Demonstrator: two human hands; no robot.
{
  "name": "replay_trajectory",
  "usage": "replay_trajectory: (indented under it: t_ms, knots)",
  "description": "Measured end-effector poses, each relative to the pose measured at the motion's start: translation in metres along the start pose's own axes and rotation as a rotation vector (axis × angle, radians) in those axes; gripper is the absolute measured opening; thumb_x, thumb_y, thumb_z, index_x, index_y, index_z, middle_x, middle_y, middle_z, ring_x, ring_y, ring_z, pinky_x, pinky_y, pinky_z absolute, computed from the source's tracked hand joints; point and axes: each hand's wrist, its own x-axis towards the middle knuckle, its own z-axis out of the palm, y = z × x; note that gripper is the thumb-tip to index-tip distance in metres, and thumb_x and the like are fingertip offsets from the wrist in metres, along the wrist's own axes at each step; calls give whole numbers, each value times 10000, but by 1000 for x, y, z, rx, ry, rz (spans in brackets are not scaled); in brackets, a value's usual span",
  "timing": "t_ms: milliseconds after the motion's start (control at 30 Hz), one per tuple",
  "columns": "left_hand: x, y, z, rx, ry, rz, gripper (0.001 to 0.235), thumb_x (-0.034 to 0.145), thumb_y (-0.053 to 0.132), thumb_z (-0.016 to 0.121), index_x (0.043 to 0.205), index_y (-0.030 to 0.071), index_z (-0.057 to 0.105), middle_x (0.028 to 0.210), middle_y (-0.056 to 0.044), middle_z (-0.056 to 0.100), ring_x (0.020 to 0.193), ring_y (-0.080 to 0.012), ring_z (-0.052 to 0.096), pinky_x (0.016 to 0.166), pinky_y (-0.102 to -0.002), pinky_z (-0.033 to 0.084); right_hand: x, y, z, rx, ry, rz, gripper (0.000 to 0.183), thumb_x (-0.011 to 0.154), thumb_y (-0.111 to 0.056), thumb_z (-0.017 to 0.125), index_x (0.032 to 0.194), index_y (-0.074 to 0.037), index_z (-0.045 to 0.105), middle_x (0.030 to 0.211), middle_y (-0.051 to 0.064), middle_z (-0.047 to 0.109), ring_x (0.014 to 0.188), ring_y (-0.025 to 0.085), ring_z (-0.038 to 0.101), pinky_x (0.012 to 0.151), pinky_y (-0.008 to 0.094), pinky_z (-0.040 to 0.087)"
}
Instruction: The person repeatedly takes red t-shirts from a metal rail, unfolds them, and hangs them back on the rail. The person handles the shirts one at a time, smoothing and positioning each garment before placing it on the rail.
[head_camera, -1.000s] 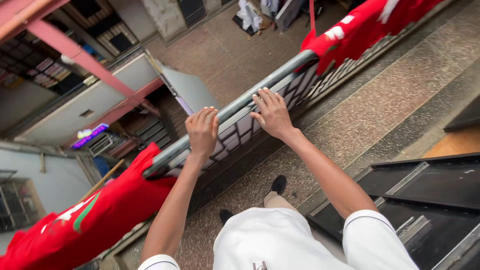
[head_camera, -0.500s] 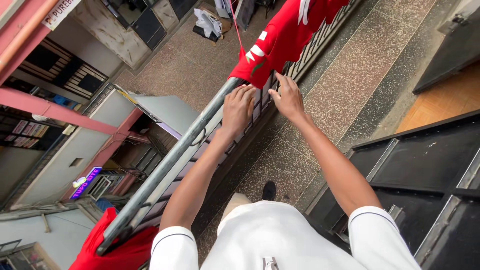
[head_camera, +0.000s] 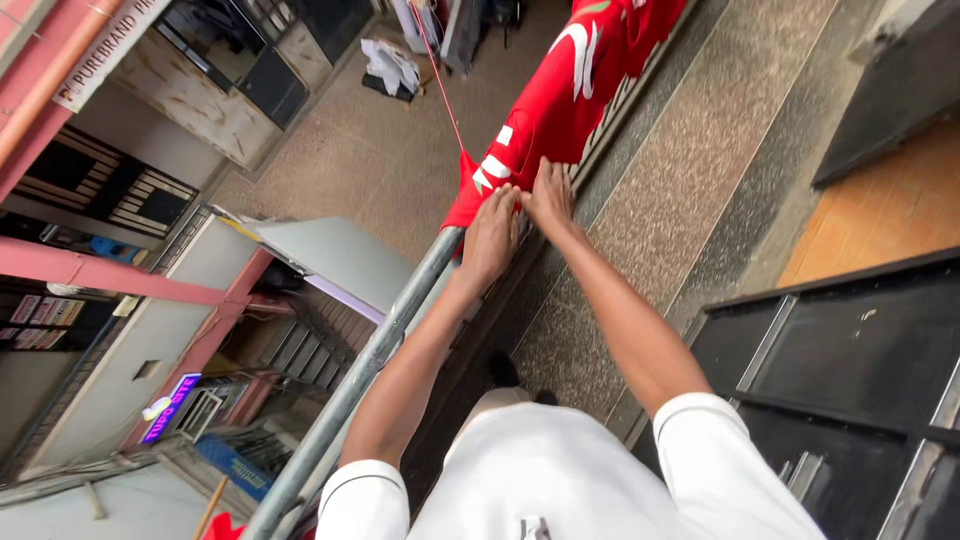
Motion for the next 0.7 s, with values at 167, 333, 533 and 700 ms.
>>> replay_trajectory:
  t_ms: [167,333,533,700]
  knots:
    - [11,-15,8,-62,-65,-74,443,1001,128,559,1442,95,552,1390,-167,603,1303,-365,598,1086,-453,510,41,38,37,-34,132,-126,460,907,-259,738,1312,-104,586,1190,97,612,1162,334,623,959,531,513]
    - [23,-20,17,-62,-144,-126,435,1021,190,570,1450,125,552,1371,-141,619,1297,-336,613,1081,-442,516,42,45,24,42,237,-316,197,903,-224,702,1082,-142,689,1004,74,652,981,340,689,846,475,560]
    - [47,-24,24,-235,-227,-352,502,1051,382,562,1450,77,552,1396,-213,617,1304,-405,599,1064,-533,501,36,45,-29,251,54,-392,158,903,-206,732,1057,-173,723,1004,64,700,1004,333,703,834,451,570]
    - [70,-34,53,-1131,-146,-838,720,1046,606,535,1542,92,446,1470,-250,554,1369,-440,539,1121,-561,441,24,40,-95,287,-114,-538,175,927,-211,756,1060,-107,711,997,129,716,1013,374,706,827,481,562]
